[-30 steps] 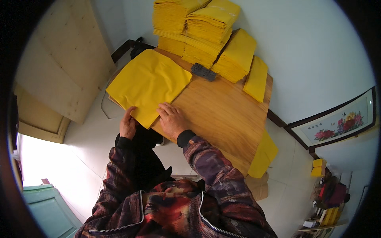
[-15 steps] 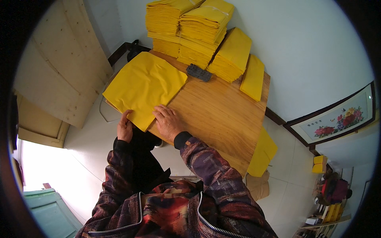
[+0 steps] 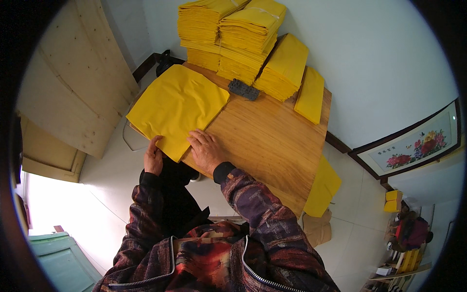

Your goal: The person folds yellow fabric sheets on a wooden table. They smooth each sheet, fold it in half, and place it into a growing stack. The person repeats this process for multiple sheets throughout the clip.

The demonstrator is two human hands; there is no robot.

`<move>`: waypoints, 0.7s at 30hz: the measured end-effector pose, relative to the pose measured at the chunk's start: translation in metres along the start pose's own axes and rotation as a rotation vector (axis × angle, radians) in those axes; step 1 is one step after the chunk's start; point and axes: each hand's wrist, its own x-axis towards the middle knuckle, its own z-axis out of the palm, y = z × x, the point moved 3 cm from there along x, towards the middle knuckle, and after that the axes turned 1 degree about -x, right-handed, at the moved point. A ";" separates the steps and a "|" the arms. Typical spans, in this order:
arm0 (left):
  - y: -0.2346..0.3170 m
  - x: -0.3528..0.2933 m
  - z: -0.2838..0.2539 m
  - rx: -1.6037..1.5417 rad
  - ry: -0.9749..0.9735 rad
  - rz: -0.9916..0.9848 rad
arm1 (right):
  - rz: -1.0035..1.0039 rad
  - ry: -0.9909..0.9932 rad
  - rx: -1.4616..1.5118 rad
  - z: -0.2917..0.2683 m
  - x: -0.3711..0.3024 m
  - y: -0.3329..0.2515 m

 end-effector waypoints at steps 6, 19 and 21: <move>-0.003 0.002 0.000 0.007 0.002 -0.005 | 0.007 0.006 0.012 0.002 0.000 0.002; -0.002 0.001 0.000 -0.006 0.015 0.005 | -0.006 0.004 0.010 0.004 0.000 0.002; -0.003 0.001 0.000 0.007 0.014 -0.003 | -0.014 0.017 0.014 0.005 0.000 0.002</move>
